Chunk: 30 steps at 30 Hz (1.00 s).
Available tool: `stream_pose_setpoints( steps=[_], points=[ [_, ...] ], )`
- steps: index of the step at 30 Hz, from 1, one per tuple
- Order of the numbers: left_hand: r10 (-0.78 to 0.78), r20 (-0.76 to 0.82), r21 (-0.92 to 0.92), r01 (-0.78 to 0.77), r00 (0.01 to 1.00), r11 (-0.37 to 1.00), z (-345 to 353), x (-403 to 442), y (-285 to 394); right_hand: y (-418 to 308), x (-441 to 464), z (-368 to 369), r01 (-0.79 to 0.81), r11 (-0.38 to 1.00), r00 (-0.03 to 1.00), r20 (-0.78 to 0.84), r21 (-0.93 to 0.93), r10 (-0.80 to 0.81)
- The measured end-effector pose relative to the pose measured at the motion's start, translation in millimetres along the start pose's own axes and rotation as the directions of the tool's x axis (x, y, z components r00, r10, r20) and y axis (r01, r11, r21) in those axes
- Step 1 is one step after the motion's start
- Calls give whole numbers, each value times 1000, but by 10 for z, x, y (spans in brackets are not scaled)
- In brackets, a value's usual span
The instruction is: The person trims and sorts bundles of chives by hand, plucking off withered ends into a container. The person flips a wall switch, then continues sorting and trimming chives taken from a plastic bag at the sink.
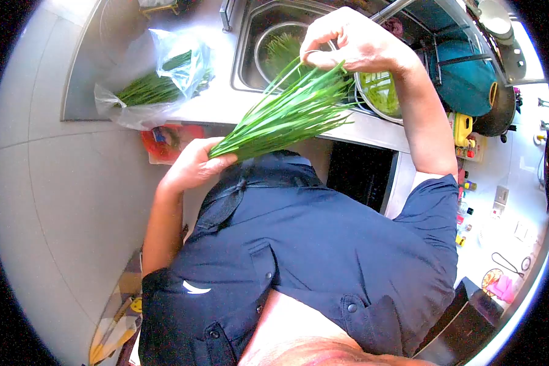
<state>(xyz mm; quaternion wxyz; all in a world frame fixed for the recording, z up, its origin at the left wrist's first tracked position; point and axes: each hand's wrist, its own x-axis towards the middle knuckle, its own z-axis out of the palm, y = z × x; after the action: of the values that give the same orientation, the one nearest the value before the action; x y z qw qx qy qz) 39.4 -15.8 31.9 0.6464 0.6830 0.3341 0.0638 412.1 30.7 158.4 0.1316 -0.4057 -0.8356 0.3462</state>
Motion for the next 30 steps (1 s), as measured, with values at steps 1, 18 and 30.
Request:
stream_pose_setpoints(
  steps=[1, 18, 30],
  points=[
    [8, 6, 3, -8, 1000, 1000, 0, 4, -16, 57, 0, 36, -64, 996, 997, -31, 58, 66],
    [57, -230, 156, -21, 972, 988, 75, 95, 176, -136, -187, 86, -310, 893, 652, -756, -325, -48],
    [458, -611, 494, -140, 646, 858, 114, 434, 116, -82, -485, 1481, -215, 381, 825, -41, 899, 563]
  ],
)
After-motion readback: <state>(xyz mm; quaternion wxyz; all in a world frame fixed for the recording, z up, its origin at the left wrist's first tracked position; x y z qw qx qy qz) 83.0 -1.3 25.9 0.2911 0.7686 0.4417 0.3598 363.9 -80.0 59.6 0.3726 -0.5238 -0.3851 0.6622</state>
